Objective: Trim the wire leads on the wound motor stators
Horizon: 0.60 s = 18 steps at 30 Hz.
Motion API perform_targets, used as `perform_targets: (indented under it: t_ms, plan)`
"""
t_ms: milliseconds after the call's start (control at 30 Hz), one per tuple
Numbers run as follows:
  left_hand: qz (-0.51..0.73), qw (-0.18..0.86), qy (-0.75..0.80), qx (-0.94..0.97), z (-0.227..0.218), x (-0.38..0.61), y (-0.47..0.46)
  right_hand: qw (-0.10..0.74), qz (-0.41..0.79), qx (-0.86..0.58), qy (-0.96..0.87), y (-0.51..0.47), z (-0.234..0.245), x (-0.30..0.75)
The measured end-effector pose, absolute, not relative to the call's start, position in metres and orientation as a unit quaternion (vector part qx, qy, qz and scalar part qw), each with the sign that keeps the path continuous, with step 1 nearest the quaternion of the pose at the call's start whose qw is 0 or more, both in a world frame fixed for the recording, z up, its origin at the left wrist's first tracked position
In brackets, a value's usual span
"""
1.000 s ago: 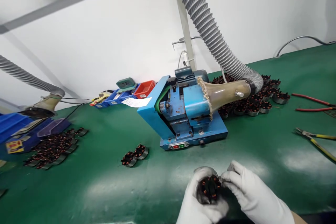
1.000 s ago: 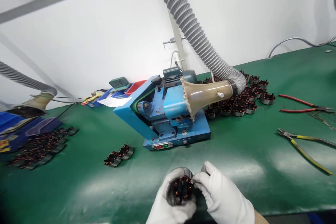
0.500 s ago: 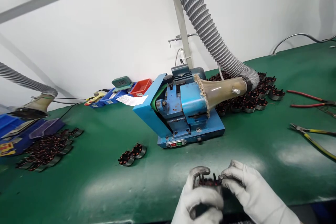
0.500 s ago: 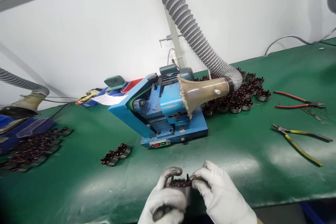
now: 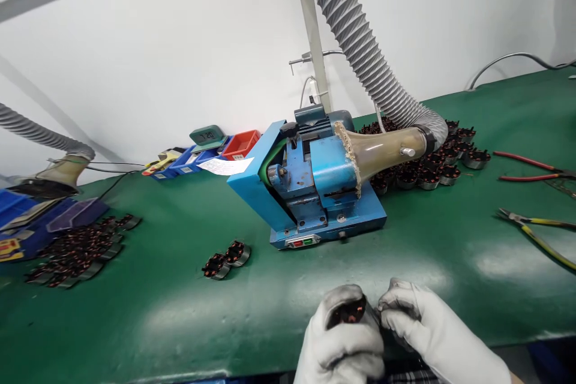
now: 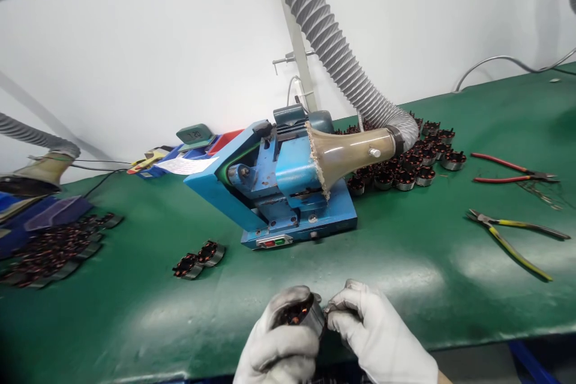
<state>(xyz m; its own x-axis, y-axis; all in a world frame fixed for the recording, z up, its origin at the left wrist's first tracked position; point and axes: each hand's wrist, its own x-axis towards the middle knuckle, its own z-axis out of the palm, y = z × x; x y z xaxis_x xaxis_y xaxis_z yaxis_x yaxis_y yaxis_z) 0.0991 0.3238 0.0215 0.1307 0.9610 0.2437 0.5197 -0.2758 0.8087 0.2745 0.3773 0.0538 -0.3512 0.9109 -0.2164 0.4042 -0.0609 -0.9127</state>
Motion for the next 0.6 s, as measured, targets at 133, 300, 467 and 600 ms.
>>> perform_targets:
  t_ms: [133, 300, 467, 600]
  plan:
    - [0.397, 0.234, 0.522, 0.718, 0.020, 0.097, 0.329, 0.253, 0.529, -0.504, -0.634, 0.379, 0.055, 0.275]
    - [0.381, 0.420, 0.418, 0.710, 0.020, 0.097, 0.345, 0.301, 0.404, -0.555, -0.663, 0.373, 0.039, 0.274]
    - [0.392, 0.199, 0.466, 0.768, 0.001, 0.106, 0.339, 0.239, 0.511, -0.544, -0.621, 0.377, 0.024, 0.272]
    - [0.334, 0.041, 0.493, 0.803, -0.017, 0.109, 0.339, 0.063, 0.590, -0.498, -0.632, 0.393, 0.020, 0.273]
